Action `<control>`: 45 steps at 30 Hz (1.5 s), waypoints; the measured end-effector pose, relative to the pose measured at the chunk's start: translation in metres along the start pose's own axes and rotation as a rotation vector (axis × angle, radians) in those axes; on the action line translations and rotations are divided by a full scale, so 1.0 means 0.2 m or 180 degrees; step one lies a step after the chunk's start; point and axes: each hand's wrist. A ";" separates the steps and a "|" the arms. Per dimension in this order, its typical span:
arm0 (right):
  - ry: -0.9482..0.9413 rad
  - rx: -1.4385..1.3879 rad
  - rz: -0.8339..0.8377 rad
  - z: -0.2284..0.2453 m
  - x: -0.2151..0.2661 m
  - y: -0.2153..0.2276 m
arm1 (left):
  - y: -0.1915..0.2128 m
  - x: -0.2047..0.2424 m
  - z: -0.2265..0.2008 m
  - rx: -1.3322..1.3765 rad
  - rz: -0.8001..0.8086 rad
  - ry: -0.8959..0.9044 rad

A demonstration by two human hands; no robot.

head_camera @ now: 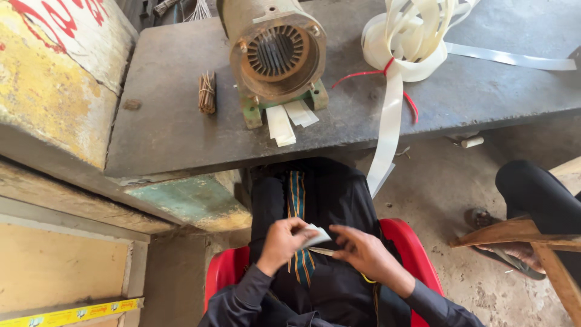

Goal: The person sits on a red chair and repeatedly measures, folds, and cuts a white plastic tape into small rectangular pieces using yellow-handled scissors. The cut pieces are placed on a metal workbench next to a motor component.

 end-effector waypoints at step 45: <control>0.0615 -0.0286 -0.1747 0.06 -0.77 0.16 | 0.01 0.04 -0.01 -0.0155 -0.0401 0.0162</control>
Point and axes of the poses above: each hand's wrist, its own x-axis away from the middle knuckle, its own y-axis out of the back of the hand, z = x × y, and after that the axes turned 3 degrees about z, right-handed
